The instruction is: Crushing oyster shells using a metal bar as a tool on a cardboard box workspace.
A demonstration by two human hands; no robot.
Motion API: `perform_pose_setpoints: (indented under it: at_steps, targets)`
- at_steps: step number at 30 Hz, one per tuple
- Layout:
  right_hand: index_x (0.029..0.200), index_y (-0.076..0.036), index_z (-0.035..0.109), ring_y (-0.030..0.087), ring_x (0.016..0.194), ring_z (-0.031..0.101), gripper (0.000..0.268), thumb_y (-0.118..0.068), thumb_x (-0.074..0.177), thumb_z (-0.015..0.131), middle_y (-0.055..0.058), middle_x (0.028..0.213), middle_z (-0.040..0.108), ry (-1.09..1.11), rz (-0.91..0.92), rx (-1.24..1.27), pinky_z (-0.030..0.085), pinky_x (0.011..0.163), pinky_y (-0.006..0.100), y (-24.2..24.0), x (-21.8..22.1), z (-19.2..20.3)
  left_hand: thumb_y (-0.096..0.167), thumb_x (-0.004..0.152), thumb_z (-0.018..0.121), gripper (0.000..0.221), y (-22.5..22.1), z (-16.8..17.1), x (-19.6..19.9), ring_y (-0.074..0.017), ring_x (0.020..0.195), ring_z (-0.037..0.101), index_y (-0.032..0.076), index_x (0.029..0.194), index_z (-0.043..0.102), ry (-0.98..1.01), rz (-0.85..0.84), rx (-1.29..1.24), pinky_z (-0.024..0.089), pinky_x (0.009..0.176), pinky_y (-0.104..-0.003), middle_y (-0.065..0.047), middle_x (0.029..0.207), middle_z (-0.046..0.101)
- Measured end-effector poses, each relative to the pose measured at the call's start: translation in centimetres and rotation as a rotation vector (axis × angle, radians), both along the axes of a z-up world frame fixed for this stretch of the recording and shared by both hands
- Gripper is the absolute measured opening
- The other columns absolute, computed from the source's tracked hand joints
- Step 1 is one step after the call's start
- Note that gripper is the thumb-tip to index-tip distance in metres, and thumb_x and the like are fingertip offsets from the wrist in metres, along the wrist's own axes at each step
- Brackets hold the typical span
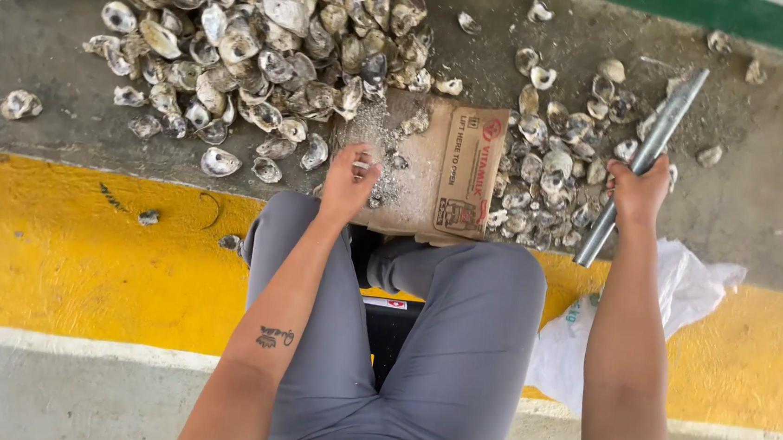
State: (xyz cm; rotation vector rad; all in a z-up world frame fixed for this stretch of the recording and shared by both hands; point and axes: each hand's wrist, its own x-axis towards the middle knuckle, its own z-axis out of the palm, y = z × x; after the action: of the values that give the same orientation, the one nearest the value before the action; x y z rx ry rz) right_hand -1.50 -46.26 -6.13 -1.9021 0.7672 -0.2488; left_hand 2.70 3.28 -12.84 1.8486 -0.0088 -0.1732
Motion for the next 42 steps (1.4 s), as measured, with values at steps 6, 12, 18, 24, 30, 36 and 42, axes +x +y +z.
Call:
perform_pose_setpoints:
  at_steps: [6,12,18,24,30,36,42]
  targets:
    - [0.108,-0.004,0.046,0.012,0.070,0.072,0.036,0.011,0.085,0.071,0.010,0.091,0.073,0.084,-0.042,-0.092,0.055,0.051,0.029,-3.1,4.9,-8.5,0.017,0.092,0.075,0.038,-1.0,1.1,0.0,-0.0146,0.077,0.065,0.007,0.126,0.062,0.028,-0.106,0.062,0.058,0.069,-0.031,-0.008,0.105,0.064]
    - [0.108,-0.003,0.046,0.016,0.066,0.072,0.036,-0.001,0.088,0.076,0.014,0.090,0.072,0.321,-0.177,-0.206,0.058,0.052,0.031,1.0,8.8,-8.9,0.016,0.093,0.074,0.037,-0.6,2.4,-0.1,-0.0176,0.080,0.066,0.008,0.126,0.062,-0.034,-0.221,0.097,0.057,0.072,-0.033,-0.008,0.102,0.066]
    - [0.109,-0.004,0.048,0.018,0.071,0.068,0.036,-0.004,0.089,0.078,0.017,0.098,0.067,0.450,-0.212,-0.364,0.058,0.055,0.031,-0.1,8.9,-10.3,0.014,0.092,0.072,0.034,-0.6,2.2,0.0,-0.0170,0.083,0.068,0.007,0.124,0.063,0.013,-0.258,0.087,0.057,0.074,-0.032,-0.007,0.102,0.067]
    - [0.113,-0.002,0.047,0.015,0.072,0.069,0.032,0.000,0.092,0.072,0.011,0.096,0.069,0.137,-0.130,-0.092,0.057,0.060,0.024,4.5,7.0,-1.2,0.016,0.093,0.073,0.030,-2.4,1.6,-1.2,-0.0138,0.085,0.067,0.006,0.120,0.067,0.113,-0.258,-0.062,0.057,0.077,-0.029,-0.006,0.101,0.069]
    - [0.122,-0.005,0.052,0.012,0.065,0.063,0.039,-0.005,0.089,0.074,0.006,0.090,0.072,0.117,0.014,0.040,0.053,0.055,0.021,16.1,4.4,9.0,0.024,0.093,0.075,0.042,-8.5,6.8,-2.1,-0.0125,0.089,0.063,0.002,0.125,0.060,0.195,-0.340,-0.270,0.057,0.079,-0.030,-0.008,0.107,0.065]
    - [0.113,-0.003,0.053,0.011,0.073,0.065,0.032,-0.001,0.091,0.077,0.005,0.096,0.071,-0.088,0.186,0.113,0.056,0.064,0.025,23.5,-1.3,6.8,0.026,0.092,0.076,0.040,-9.8,5.3,-1.4,-0.0120,0.084,0.061,-0.001,0.116,0.060,0.218,-0.264,-0.433,0.055,0.073,-0.029,-0.010,0.099,0.065]
    - [0.114,-0.006,0.051,0.011,0.068,0.061,0.029,-0.008,0.093,0.071,0.002,0.087,0.061,-0.076,0.105,0.537,0.053,0.056,0.028,28.1,-6.4,3.7,0.011,0.093,0.068,0.012,-3.8,1.9,0.3,-0.0155,0.069,0.060,0.002,0.099,0.070,0.101,-0.249,0.193,0.051,0.059,-0.031,-0.011,0.093,0.069]
